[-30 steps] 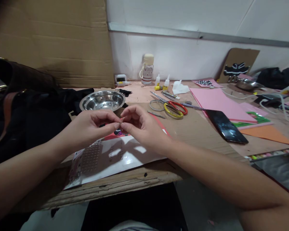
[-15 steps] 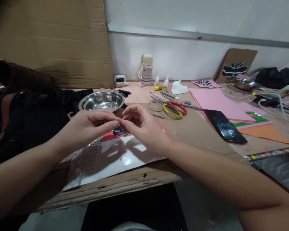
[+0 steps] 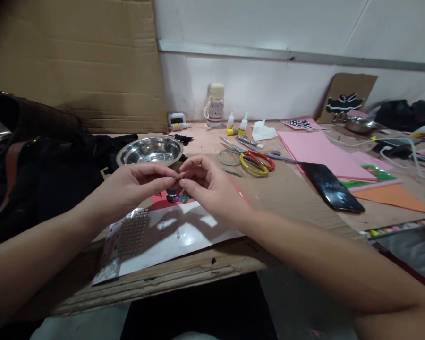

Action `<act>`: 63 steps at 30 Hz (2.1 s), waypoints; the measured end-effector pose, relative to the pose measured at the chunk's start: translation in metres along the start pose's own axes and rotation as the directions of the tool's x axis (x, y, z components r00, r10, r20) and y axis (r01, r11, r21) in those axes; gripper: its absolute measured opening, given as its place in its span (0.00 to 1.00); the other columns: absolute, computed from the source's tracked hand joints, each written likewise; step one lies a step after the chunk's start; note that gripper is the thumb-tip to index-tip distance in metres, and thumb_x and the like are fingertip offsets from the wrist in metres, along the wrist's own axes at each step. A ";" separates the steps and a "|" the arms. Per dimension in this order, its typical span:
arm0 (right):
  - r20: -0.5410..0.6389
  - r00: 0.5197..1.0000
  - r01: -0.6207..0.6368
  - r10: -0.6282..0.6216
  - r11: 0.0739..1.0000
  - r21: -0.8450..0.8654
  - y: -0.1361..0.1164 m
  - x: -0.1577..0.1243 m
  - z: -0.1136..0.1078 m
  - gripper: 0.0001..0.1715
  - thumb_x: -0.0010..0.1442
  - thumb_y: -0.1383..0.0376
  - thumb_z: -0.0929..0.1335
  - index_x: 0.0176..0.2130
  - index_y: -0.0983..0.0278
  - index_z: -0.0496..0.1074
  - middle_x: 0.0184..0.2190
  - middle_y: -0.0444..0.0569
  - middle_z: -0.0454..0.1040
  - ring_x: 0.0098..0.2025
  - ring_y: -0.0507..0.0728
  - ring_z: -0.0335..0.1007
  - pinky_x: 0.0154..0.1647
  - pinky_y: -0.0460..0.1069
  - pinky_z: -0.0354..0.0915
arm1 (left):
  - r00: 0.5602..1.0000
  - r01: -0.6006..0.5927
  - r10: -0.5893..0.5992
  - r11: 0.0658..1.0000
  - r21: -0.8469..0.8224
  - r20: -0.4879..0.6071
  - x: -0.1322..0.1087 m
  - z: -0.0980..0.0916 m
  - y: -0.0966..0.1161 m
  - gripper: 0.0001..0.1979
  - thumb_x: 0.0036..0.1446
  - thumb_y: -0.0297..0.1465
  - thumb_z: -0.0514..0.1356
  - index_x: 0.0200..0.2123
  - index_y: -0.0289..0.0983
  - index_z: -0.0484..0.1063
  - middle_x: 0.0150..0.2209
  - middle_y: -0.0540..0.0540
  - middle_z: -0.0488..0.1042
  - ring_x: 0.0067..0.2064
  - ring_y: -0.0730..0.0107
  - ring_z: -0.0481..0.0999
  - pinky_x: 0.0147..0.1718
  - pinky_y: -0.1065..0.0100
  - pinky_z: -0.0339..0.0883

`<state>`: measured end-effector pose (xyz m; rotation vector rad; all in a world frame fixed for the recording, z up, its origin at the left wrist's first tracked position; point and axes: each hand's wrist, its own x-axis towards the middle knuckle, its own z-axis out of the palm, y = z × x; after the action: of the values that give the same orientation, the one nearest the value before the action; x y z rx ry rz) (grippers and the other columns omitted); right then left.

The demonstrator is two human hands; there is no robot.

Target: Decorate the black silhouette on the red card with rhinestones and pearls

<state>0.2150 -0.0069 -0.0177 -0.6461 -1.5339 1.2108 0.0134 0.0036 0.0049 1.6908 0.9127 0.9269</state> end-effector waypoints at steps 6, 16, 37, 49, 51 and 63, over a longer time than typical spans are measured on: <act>-0.075 0.996 -0.048 0.052 0.997 0.056 0.001 0.004 0.001 0.15 0.56 0.73 0.75 0.39 0.61 0.69 0.36 0.41 0.75 0.41 0.49 0.75 0.48 0.48 0.73 | 0.992 -0.084 0.100 0.980 0.181 -0.079 -0.002 0.006 -0.002 0.06 0.61 0.34 0.66 0.38 0.40 0.83 0.36 0.50 0.83 0.39 0.70 0.81 0.42 0.69 0.73; -0.081 0.990 -0.108 0.117 0.989 0.105 0.003 0.004 0.001 0.18 0.54 0.69 0.77 0.40 0.60 0.68 0.36 0.41 0.74 0.38 0.50 0.73 0.44 0.49 0.73 | 0.964 -0.195 0.237 0.937 0.289 -0.120 -0.004 0.011 -0.005 0.04 0.63 0.32 0.64 0.37 0.39 0.79 0.35 0.51 0.80 0.36 0.74 0.77 0.39 0.71 0.71; -0.005 0.999 0.041 -0.041 0.998 -0.053 0.000 0.003 0.001 0.15 0.59 0.74 0.71 0.41 0.59 0.65 0.35 0.41 0.72 0.39 0.50 0.71 0.45 0.49 0.71 | 0.996 -0.083 0.085 0.981 0.178 -0.002 0.001 0.007 -0.013 0.13 0.63 0.42 0.64 0.41 0.37 0.75 0.40 0.47 0.77 0.40 0.67 0.75 0.40 0.64 0.68; -0.022 0.998 0.056 -0.059 0.994 -0.098 0.001 0.001 -0.001 0.19 0.59 0.67 0.75 0.42 0.58 0.63 0.35 0.40 0.72 0.39 0.51 0.73 0.43 0.49 0.72 | 0.995 0.074 -0.082 0.991 0.112 0.063 0.002 0.006 -0.006 0.16 0.62 0.45 0.65 0.38 0.37 0.79 0.34 0.48 0.80 0.33 0.70 0.75 0.31 0.70 0.68; -0.022 0.998 0.062 -0.065 0.992 -0.108 0.001 0.001 -0.001 0.19 0.59 0.67 0.76 0.41 0.59 0.64 0.35 0.40 0.72 0.38 0.50 0.72 0.43 0.49 0.72 | 0.993 0.085 -0.093 0.990 0.111 0.070 0.002 0.006 -0.007 0.15 0.62 0.44 0.65 0.39 0.37 0.79 0.34 0.48 0.80 0.33 0.70 0.76 0.31 0.70 0.68; -0.008 0.993 0.115 -0.121 0.962 -0.248 0.003 0.001 -0.005 0.15 0.61 0.67 0.74 0.41 0.59 0.64 0.38 0.43 0.70 0.41 0.52 0.71 0.44 0.50 0.72 | 0.999 0.044 -0.043 0.983 0.176 -0.008 -0.002 0.003 0.000 0.13 0.59 0.43 0.67 0.39 0.39 0.83 0.35 0.48 0.82 0.36 0.67 0.79 0.35 0.69 0.72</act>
<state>0.2189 -0.0034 -0.0201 -0.7175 -1.6950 0.9272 0.0151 0.0004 0.0042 1.8104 1.0564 0.8413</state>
